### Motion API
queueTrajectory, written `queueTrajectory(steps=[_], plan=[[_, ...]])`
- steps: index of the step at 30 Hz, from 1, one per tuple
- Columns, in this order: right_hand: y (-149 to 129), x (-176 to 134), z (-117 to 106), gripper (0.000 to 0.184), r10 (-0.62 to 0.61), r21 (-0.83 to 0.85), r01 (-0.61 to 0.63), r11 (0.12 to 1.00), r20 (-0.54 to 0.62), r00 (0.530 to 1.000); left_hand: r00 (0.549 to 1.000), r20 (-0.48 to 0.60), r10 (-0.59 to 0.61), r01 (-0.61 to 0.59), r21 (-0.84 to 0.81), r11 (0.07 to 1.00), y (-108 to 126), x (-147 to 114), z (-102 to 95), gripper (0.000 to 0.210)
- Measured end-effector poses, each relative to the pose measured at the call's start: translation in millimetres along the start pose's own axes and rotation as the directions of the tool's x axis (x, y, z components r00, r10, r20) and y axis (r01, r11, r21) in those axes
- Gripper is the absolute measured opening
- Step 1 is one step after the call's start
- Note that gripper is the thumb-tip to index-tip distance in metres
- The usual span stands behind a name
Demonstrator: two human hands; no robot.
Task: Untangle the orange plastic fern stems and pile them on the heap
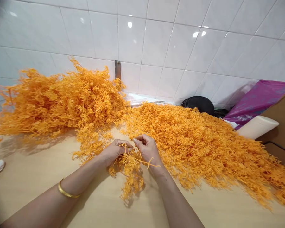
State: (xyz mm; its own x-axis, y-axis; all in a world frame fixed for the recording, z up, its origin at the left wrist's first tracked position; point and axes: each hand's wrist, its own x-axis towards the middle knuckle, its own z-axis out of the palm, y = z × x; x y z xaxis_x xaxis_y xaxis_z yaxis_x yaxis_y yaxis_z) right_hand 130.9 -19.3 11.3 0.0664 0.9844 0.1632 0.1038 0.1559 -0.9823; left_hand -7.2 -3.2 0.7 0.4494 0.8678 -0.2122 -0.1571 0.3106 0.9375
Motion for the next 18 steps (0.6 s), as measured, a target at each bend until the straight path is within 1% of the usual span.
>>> queueTrajectory(steps=[2, 4, 6, 7, 9, 11, 13, 14, 15, 16, 17, 18], plan=[[-1, -1, -2, 0.021, 0.062, 0.050, -0.063, 0.997, 0.036, 0.997, 0.999, -0.023, 0.027, -0.028, -0.038, 0.999, 0, 0, 0.0, 0.009], [1, -1, -3, 0.022, 0.109, 0.074, -0.112, 0.991, 0.046, 0.993, 0.998, -0.046, 0.049, -0.053, -0.079, 0.996, 0, -1, 0.6, 0.009], [4, 0, -2, 0.020, 0.113, 0.076, -0.115, 0.990, 0.032, 0.993, 0.997, -0.040, 0.066, -0.069, -0.075, 0.995, 0, -1, 1.6, 0.011], [6, 1, -1, 0.018, 0.090, 0.067, -0.090, 0.994, 0.015, 0.996, 0.997, -0.022, 0.073, -0.074, -0.057, 0.996, 0, -1, 2.1, 0.012], [8, 2, 1, 0.013, -0.003, 0.012, 0.004, 1.000, -0.044, 0.999, 0.996, 0.039, 0.077, -0.077, -0.013, 0.997, 0, -1, 2.9, 0.013], [7, 4, 1, 0.011, -0.107, -0.065, 0.099, 0.993, -0.119, 0.987, 0.993, 0.085, 0.079, -0.079, -0.002, 0.997, 0, -2, 2.9, 0.014], [3, 7, -5, 0.011, -0.174, -0.103, 0.153, 0.983, -0.239, 0.955, 0.992, 0.101, 0.080, -0.079, -0.010, 0.997, 0, -4, 1.9, 0.014], [0, 8, -10, 0.011, -0.190, -0.090, 0.169, 0.982, -0.334, 0.923, 0.992, 0.100, 0.079, -0.078, -0.008, 0.997, 0, -5, 1.2, 0.014], [-2, 10, -16, 0.013, -0.191, -0.061, 0.183, 0.981, -0.442, 0.876, 0.992, 0.094, 0.079, -0.078, -0.008, 0.997, -1, -6, 0.4, 0.014], [-4, 11, -23, 0.014, -0.173, -0.023, 0.191, 0.981, -0.538, 0.825, 0.993, 0.083, 0.081, -0.080, -0.010, 0.997, -1, -7, -0.3, 0.014], [-5, 13, -28, 0.014, -0.134, 0.023, 0.185, 0.982, -0.603, 0.786, 0.994, 0.065, 0.085, -0.084, -0.020, 0.996, -2, -7, -0.9, 0.013], [-5, 14, -32, 0.015, -0.085, 0.070, 0.163, 0.984, -0.621, 0.779, 0.995, 0.042, 0.092, -0.090, -0.044, 0.995, -3, -7, -1.4, 0.013]])
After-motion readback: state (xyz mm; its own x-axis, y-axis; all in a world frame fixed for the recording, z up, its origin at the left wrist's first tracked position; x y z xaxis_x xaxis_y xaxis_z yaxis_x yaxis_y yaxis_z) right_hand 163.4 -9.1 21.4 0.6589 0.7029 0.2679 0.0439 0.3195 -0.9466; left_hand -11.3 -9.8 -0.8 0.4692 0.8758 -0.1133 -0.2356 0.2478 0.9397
